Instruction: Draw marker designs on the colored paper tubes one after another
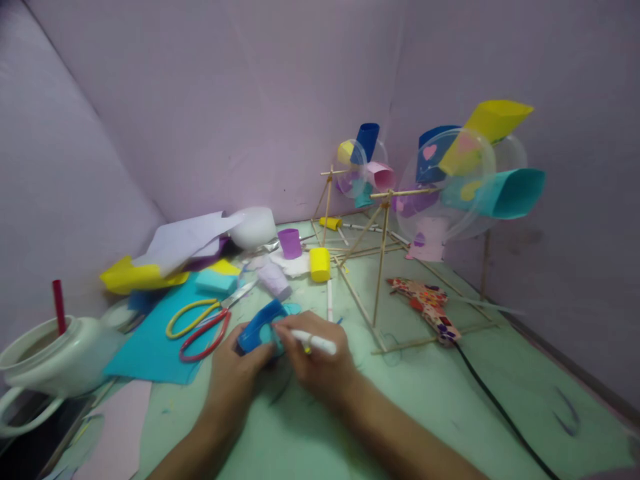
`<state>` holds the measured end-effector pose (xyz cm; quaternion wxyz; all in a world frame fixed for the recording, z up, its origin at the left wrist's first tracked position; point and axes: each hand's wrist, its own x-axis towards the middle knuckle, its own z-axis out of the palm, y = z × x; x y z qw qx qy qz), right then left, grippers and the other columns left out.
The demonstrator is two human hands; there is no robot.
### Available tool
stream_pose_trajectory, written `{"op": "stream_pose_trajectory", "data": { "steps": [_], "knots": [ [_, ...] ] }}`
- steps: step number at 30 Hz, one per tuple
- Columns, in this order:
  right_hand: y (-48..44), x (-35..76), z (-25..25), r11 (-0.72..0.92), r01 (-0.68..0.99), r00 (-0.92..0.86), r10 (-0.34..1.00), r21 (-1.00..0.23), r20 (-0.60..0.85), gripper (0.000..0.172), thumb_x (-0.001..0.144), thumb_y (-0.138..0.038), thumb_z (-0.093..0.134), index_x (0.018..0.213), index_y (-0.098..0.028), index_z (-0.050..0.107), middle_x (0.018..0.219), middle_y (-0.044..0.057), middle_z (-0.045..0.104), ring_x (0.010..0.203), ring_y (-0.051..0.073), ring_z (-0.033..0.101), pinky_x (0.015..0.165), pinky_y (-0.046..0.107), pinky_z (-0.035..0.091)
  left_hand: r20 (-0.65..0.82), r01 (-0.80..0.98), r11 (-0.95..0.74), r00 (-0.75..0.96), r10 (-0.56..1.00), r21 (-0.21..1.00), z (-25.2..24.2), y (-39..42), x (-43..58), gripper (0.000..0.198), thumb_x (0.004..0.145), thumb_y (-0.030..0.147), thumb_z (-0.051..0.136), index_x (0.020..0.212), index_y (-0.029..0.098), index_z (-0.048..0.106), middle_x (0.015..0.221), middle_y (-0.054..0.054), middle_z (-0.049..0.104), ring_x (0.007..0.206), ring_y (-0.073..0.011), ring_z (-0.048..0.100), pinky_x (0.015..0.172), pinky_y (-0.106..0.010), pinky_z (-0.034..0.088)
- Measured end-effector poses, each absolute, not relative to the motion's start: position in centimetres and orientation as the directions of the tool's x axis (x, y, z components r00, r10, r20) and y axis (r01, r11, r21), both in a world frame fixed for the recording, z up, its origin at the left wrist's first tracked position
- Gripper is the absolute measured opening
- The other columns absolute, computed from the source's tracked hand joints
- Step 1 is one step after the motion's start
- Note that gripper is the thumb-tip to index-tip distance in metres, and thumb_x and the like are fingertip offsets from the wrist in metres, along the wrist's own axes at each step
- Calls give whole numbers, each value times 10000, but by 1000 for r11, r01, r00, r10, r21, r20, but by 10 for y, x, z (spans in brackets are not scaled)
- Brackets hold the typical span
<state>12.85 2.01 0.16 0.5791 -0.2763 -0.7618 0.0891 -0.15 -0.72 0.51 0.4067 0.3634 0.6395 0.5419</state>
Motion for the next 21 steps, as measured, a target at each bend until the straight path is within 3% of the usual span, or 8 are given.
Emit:
{"op": "stream_pose_trajectory", "data": {
  "steps": [15,18,21],
  "knots": [
    [19,129,-2,814,303,-206,564,-496,800,134,839,-89,545,830,-168,652,679,35,685,609,134,648,590,231,522,-153,-26,155,-388,909,987,5,-8,-2,224,571,184,710,775,143,628,533,49,587,475,-100,494,458,-212,435],
    [19,132,-4,767,209,-120,636,-607,762,137,852,-130,541,896,-201,649,680,12,669,602,134,642,575,243,520,-221,-186,165,-341,914,969,1,-6,-3,291,596,188,704,869,143,614,623,21,628,524,-123,542,497,-248,478],
    [23,137,-5,621,58,127,772,-782,623,177,895,-201,493,1023,-245,606,666,-19,632,587,130,626,588,268,526,-274,-315,165,-340,900,934,-3,-3,-5,341,591,173,709,909,140,592,682,0,638,559,-142,576,507,-271,499]
  ]
}}
